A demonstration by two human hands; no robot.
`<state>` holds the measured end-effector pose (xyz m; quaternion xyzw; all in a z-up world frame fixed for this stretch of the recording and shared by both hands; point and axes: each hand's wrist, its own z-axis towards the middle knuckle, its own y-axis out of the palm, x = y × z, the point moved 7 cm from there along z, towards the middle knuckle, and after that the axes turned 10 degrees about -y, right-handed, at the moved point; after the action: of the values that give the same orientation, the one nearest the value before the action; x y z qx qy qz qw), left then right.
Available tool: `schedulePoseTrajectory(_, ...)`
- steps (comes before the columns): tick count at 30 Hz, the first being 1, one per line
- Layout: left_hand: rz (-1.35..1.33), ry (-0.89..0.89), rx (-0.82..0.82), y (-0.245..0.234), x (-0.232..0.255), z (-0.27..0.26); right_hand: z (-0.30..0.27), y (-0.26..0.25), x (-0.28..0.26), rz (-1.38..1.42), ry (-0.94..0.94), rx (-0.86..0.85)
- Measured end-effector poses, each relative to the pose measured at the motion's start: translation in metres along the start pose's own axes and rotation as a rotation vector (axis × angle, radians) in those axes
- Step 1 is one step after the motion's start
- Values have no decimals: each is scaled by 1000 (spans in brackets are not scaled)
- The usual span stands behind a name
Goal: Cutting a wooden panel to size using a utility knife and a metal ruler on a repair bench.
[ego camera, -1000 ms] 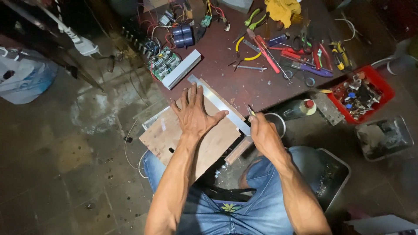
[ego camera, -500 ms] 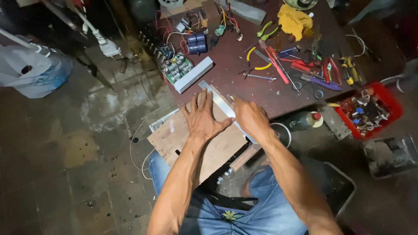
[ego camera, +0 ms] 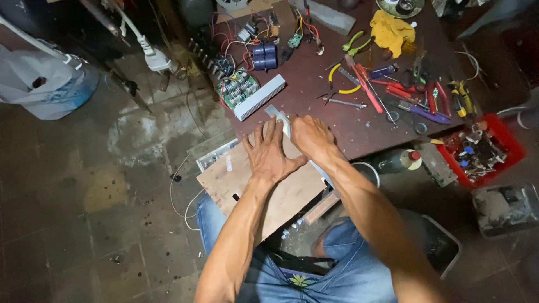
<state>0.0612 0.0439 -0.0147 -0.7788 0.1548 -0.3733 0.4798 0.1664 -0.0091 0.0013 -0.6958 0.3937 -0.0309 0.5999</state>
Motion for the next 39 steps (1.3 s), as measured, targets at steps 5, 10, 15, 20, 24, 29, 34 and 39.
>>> schedulePoseTrajectory(5, -4, -6, -24, -4, 2, -1, 6, -6, -13, -41, -45, -49)
schedulePoseTrajectory(10, 36, -12, -14, 2, -1, 2, 21, 17, -7, -134, -152, -67)
schedulePoseTrajectory(15, 15, -23, -7, -1, 0, 2, 22, 14, -10, -208, -295, -20)
schedulePoseTrajectory(20, -14, -30, -8, -4, 0, 0, -4, -2, -21, -280, -340, -25)
schedulePoseTrajectory(24, -13, -36, -9, 0, -1, 2, -3, 15, -9, -307, -339, -27)
schedulePoseTrajectory(29, -33, -26, -1, -1, -2, -1, -33, 23, 9, -308, -303, -45)
schedulePoseTrajectory(34, -25, -14, 37, -10, 2, -1, -38, 36, 26, -351, -331, -16)
schedulePoseTrajectory(39, -78, -25, 1, -18, 9, -8, -67, 43, 41, -401, -352, 23)
